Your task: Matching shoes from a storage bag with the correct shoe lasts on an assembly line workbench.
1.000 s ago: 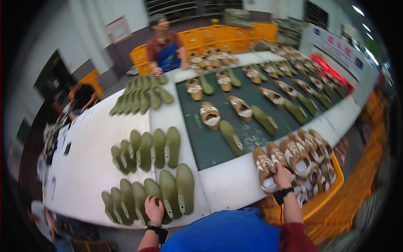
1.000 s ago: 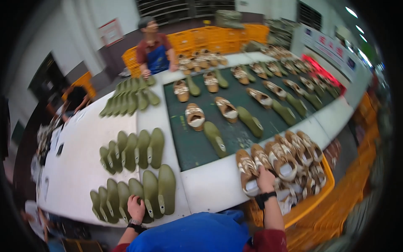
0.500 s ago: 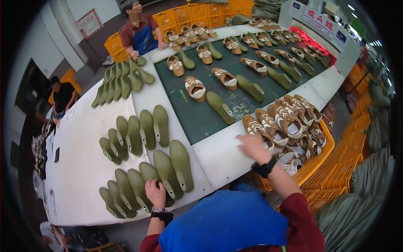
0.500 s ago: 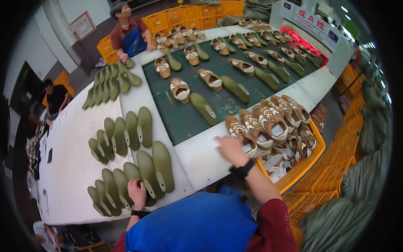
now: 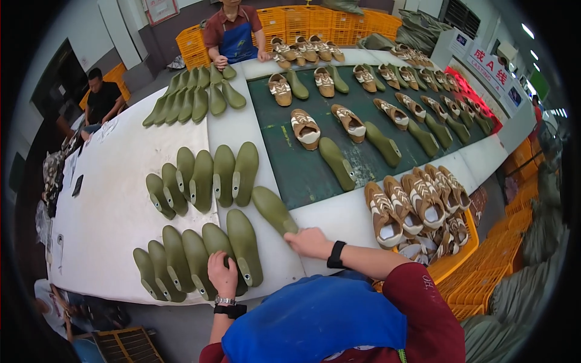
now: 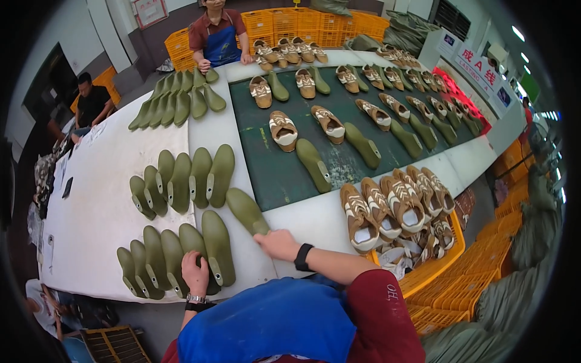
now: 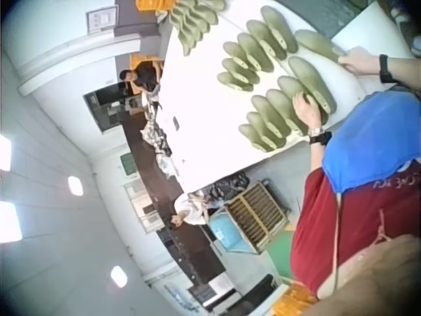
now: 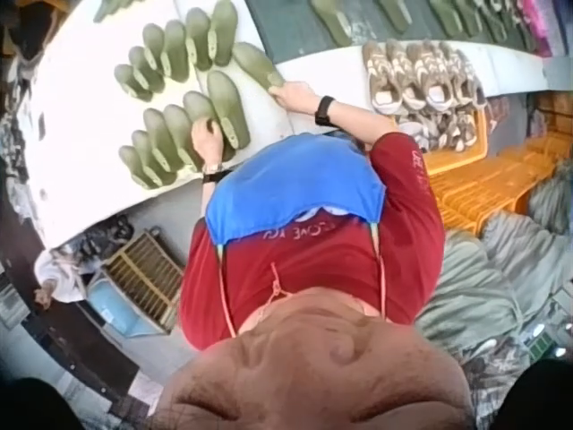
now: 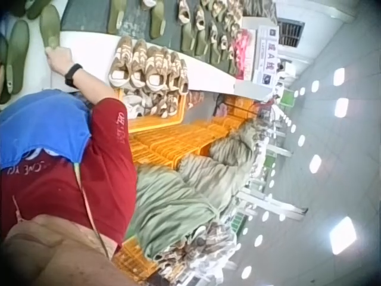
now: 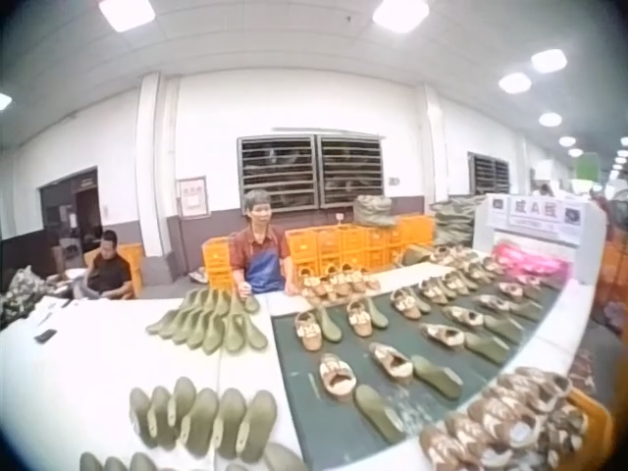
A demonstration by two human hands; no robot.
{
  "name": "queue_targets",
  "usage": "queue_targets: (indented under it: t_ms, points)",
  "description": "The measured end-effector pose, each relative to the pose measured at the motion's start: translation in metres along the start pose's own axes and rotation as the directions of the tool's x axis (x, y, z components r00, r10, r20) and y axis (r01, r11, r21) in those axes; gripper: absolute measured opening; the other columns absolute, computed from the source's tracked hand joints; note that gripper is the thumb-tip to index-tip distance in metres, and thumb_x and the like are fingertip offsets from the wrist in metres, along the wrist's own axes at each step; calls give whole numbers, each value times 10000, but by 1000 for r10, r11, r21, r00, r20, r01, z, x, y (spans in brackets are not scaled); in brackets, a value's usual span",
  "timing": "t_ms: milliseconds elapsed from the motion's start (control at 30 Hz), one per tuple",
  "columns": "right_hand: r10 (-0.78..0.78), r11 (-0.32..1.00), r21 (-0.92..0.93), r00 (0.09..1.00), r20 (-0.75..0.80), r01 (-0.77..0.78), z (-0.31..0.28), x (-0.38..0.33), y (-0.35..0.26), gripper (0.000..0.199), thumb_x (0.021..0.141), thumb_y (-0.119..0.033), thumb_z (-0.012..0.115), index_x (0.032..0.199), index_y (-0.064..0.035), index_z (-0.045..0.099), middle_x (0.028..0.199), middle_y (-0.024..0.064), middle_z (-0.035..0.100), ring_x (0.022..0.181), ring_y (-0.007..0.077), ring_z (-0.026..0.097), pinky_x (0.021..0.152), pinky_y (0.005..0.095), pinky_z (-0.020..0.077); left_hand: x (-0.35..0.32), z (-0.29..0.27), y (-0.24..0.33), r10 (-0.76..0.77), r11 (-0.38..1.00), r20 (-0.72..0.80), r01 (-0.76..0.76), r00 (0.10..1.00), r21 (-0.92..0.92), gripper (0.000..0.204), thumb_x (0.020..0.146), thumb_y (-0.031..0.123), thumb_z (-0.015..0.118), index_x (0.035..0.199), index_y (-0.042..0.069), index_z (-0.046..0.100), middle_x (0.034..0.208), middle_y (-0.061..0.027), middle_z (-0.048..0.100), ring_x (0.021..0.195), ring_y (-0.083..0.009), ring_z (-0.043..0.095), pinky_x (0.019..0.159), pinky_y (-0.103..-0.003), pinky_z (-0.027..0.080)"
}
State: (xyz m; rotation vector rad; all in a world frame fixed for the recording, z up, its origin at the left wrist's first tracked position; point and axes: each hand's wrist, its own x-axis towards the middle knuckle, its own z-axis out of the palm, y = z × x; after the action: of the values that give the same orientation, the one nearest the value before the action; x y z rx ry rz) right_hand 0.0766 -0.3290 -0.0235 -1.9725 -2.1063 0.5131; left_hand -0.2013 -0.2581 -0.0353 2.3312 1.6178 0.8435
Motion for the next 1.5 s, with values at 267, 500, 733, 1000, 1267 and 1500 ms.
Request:
queue_targets:
  t_ms: [267,500,733,1000,1267,1500]
  points:
    - [139,990,20,978,-155,-137,-17,115,98,103,832,-227,491,908,-180,541,671,134,618,649,366,609,570,483,459,-2,0,2,9,999,6,-9,1000,40,173,745,93,610,904,24,605,1031,-138,604,1053,-359,520,916,-436,415]
    - [126,992,-21,990,62,-125,-13,140,118,313,836,-229,519,1146,-201,491,820,166,639,772,360,621,666,475,471,0,-3,5,23,998,60,-27,998,58,178,741,79,606,907,13,603,1035,-139,598,1053,-357,515,920,-431,413]
    - [273,953,136,962,1,-271,-47,16,117,392,787,-186,578,1167,-113,514,865,174,638,833,354,619,716,460,485,-3,10,-11,-12,1000,69,12,998,5,179,766,79,594,927,2,606,1056,-146,598,1048,-337,523,926,-416,404]
    - [645,730,-78,721,-253,-680,-58,-200,99,144,731,-84,549,842,-52,635,845,161,609,736,316,634,626,410,516,0,7,-10,15,997,190,-28,982,66,197,773,89,586,949,5,613,1027,-159,594,1040,-344,515,911,-420,406]
    - [491,868,80,827,-273,-489,-54,-195,82,191,757,-188,613,914,-80,616,818,141,580,744,330,612,650,429,495,-3,5,-12,23,999,147,-27,989,20,173,761,84,592,923,34,626,1003,-149,607,1049,-362,512,914,-428,407]
    - [349,609,767,937,-27,-205,-152,-110,48,259,808,-216,670,1002,-65,589,789,46,611,648,105,575,579,261,457,0,3,-2,99,995,72,-100,993,17,133,730,78,606,859,48,622,905,-114,626,1004,-371,533,895,-440,420]
